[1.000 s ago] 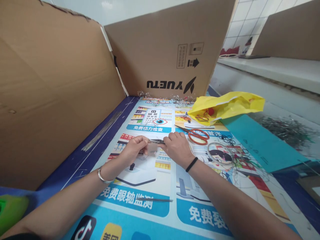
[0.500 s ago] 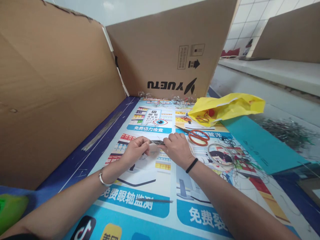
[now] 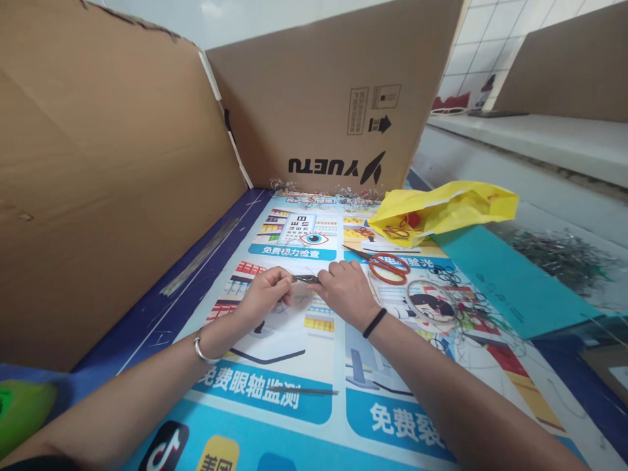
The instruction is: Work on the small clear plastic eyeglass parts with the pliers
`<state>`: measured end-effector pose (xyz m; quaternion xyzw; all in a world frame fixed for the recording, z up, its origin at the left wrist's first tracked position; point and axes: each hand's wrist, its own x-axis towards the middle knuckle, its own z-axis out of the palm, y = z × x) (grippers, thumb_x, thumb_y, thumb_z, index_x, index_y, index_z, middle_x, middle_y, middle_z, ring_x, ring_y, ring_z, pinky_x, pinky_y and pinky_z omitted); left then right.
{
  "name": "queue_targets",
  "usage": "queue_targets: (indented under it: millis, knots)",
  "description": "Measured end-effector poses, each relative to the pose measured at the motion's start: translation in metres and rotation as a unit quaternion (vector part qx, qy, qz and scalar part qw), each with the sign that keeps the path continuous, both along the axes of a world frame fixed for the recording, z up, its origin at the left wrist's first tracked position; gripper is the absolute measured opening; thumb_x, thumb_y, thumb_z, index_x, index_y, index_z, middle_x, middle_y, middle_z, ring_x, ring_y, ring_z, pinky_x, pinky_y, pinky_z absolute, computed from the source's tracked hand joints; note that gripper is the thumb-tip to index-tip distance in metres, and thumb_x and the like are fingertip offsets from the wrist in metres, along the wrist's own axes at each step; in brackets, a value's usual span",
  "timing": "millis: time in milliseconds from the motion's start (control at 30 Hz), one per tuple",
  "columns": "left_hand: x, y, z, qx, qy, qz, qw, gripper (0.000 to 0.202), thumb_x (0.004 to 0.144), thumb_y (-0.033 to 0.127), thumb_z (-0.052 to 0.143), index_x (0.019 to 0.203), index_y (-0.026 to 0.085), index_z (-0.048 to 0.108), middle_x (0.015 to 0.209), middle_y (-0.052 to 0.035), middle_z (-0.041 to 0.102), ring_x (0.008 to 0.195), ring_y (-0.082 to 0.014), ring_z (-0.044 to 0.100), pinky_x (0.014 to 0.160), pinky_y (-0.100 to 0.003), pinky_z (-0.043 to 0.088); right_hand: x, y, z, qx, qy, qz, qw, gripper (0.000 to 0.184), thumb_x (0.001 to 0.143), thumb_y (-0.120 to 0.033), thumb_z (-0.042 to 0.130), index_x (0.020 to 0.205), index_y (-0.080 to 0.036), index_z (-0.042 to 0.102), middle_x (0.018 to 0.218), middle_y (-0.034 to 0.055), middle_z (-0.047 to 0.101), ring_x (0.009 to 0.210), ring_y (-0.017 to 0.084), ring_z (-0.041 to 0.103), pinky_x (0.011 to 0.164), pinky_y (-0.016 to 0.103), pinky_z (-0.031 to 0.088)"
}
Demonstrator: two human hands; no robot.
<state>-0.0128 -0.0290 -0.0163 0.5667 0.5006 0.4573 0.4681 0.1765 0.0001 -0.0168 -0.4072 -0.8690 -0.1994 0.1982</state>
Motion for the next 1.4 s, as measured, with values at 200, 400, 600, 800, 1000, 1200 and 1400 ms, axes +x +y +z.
queue_targets:
  millis: [200, 400, 600, 800, 1000, 1200, 1400]
  knots:
    - [-0.002, 0.004, 0.001, -0.054, -0.082, 0.023, 0.995, 0.008, 0.070, 0.024, 0.052, 0.067, 0.016, 0.051, 0.056, 0.0032, 0.053, 0.042, -0.0074, 0.050, 0.044, -0.019, 0.038, -0.002, 0.003, -0.004, -0.118, 0.038, -0.022, 0.992, 0.043, 0.086, -0.052, 0.036, 0.075, -0.017, 0.059, 0.073, 0.0055, 0.058, 0.074, 0.017, 0.049, 0.064, 0.029, 0.022]
    - [-0.007, 0.008, 0.006, -0.098, -0.182, 0.055, 0.977, 0.012, 0.068, 0.026, 0.059, 0.070, 0.015, 0.055, 0.058, 0.0027, 0.052, 0.044, -0.0073, 0.049, 0.044, -0.021, 0.038, -0.003, 0.005, -0.006, -0.195, 0.099, -0.025, 0.975, 0.045, 0.081, -0.059, 0.039, 0.074, -0.018, 0.056, 0.074, 0.0039, 0.058, 0.074, 0.016, 0.051, 0.063, 0.027, 0.024]
    - [-0.003, 0.002, 0.011, -0.136, -0.228, 0.025, 0.964, 0.016, 0.066, 0.026, 0.063, 0.074, 0.013, 0.057, 0.057, 0.0026, 0.051, 0.045, -0.0075, 0.050, 0.045, -0.021, 0.038, -0.005, 0.004, -0.010, -0.208, 0.135, -0.002, 0.969, 0.048, 0.080, -0.062, 0.038, 0.072, -0.018, 0.055, 0.073, 0.0036, 0.057, 0.073, 0.016, 0.050, 0.063, 0.027, 0.025]
    - [-0.002, 0.001, 0.012, -0.144, -0.234, -0.002, 0.962, 0.016, 0.066, 0.026, 0.063, 0.074, 0.013, 0.058, 0.056, 0.0024, 0.052, 0.044, -0.0075, 0.049, 0.044, -0.021, 0.038, -0.004, 0.007, -0.010, -0.220, 0.151, 0.018, 0.964, 0.047, 0.080, -0.061, 0.039, 0.072, -0.018, 0.056, 0.072, 0.0031, 0.056, 0.069, 0.014, 0.048, 0.061, 0.026, 0.026]
    - [-0.003, 0.003, 0.008, -0.144, -0.230, -0.025, 0.962, 0.015, 0.069, 0.027, 0.061, 0.073, 0.013, 0.058, 0.057, 0.0033, 0.051, 0.043, -0.0058, 0.047, 0.042, -0.019, 0.035, -0.003, 0.007, -0.009, -0.242, 0.193, 0.037, 0.950, 0.045, 0.081, -0.060, 0.040, 0.071, -0.018, 0.055, 0.070, 0.0011, 0.054, 0.065, 0.012, 0.047, 0.060, 0.025, 0.028]
    - [-0.004, 0.003, 0.008, -0.148, -0.241, -0.034, 0.958, 0.015, 0.070, 0.027, 0.061, 0.075, 0.013, 0.058, 0.057, 0.0033, 0.051, 0.043, -0.0057, 0.047, 0.043, -0.019, 0.036, -0.003, 0.007, -0.009, -0.255, 0.219, 0.052, 0.940, 0.044, 0.082, -0.058, 0.040, 0.070, -0.018, 0.053, 0.067, 0.0001, 0.053, 0.063, 0.012, 0.045, 0.058, 0.024, 0.028]
    - [-0.004, 0.002, 0.008, -0.133, -0.237, -0.043, 0.961, 0.016, 0.071, 0.028, 0.060, 0.074, 0.013, 0.058, 0.056, 0.0029, 0.051, 0.044, -0.0062, 0.047, 0.043, -0.020, 0.034, -0.003, 0.006, -0.006, -0.257, 0.229, 0.052, 0.937, 0.043, 0.084, -0.055, 0.037, 0.069, -0.018, 0.052, 0.066, -0.0001, 0.052, 0.062, 0.011, 0.045, 0.057, 0.024, 0.029]
